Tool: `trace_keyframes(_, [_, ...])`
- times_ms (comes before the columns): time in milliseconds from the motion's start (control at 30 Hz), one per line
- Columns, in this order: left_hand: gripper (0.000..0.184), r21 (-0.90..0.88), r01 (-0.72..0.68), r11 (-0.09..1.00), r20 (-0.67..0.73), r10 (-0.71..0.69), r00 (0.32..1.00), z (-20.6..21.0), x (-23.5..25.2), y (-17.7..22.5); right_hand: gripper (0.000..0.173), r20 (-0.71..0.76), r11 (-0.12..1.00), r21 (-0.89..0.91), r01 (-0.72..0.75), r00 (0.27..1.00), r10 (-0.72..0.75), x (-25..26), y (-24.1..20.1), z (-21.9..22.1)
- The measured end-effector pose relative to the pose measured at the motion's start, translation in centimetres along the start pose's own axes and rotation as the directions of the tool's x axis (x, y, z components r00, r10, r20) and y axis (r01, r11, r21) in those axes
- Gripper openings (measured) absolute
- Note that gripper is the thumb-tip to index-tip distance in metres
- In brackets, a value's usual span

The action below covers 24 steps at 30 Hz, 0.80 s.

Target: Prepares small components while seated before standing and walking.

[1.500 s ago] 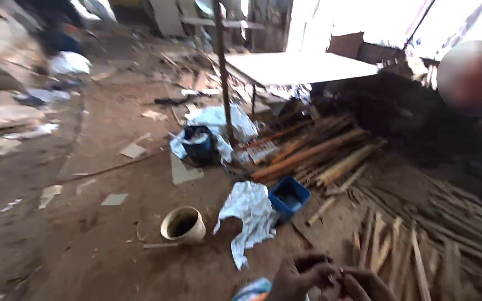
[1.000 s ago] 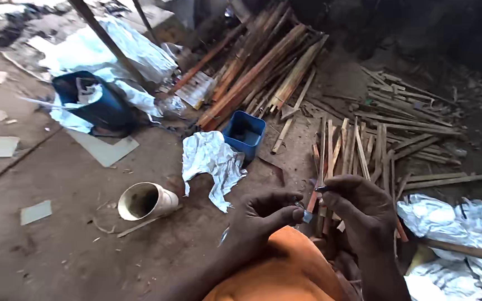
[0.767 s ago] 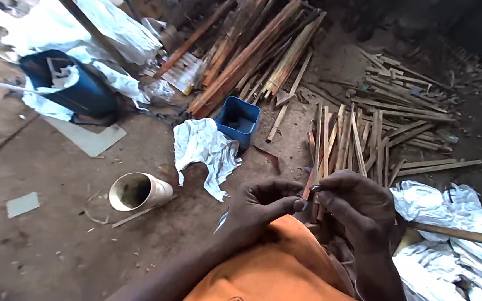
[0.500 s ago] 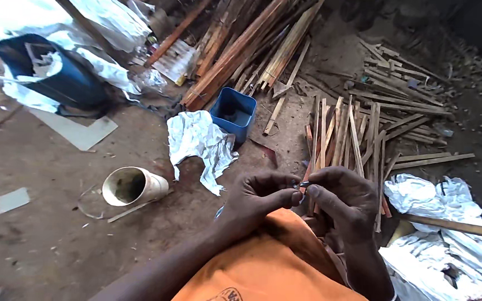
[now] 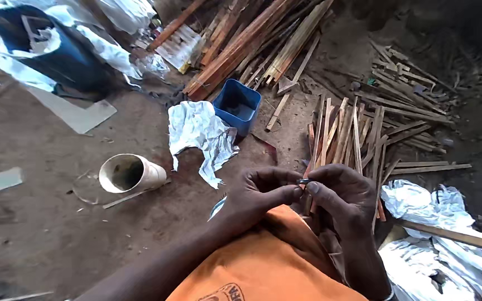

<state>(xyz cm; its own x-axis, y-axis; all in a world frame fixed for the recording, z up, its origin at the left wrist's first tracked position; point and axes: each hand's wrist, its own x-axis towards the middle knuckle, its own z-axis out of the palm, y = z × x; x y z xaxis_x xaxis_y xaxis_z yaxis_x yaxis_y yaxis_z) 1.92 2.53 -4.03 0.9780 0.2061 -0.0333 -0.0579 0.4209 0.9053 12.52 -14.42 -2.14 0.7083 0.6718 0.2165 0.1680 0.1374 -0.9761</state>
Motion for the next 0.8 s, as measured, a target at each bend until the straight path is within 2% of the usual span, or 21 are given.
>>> trace_keyframes(300, [0.014, -0.030, 0.020, 0.999, -0.043, -0.022, 0.999, -0.5, 0.4, -0.1, 0.013, -0.005, 0.991, 0.112, -0.079, 0.997, 0.080, 0.5, 0.5, 0.4])
trace_keyframes(400, [0.013, -0.107, 0.001, 0.994, -0.050, -0.006, 0.999, -0.7, 0.4, -0.2, 0.013, -0.009, 0.989, 0.096, -0.112, 0.994, 0.114, 0.3, 0.3, 0.7])
trace_keyframes(500, [0.014, -0.188, -0.008, 0.982, -0.041, 0.000, 0.999, -0.8, 0.4, -0.2, 0.013, -0.031, 0.991, 0.111, -0.080, 0.996, 0.084, 0.4, 0.5, 0.5])
trace_keyframes(600, [0.014, -0.153, -0.008, 0.988, -0.059, -0.001, 0.998, -0.6, -0.1, 0.1, 0.014, -0.053, 0.993, 0.107, -0.051, 0.997, 0.057, 0.5, 0.3, 0.1])
trace_keyframes(800, [0.009, -0.192, -0.076, 0.978, -0.067, 0.064, 0.996, -0.9, 0.0, -0.5, 0.018, -0.032, 0.996, 0.084, 0.003, 0.999, -0.001, 0.4, 0.0, -0.7])
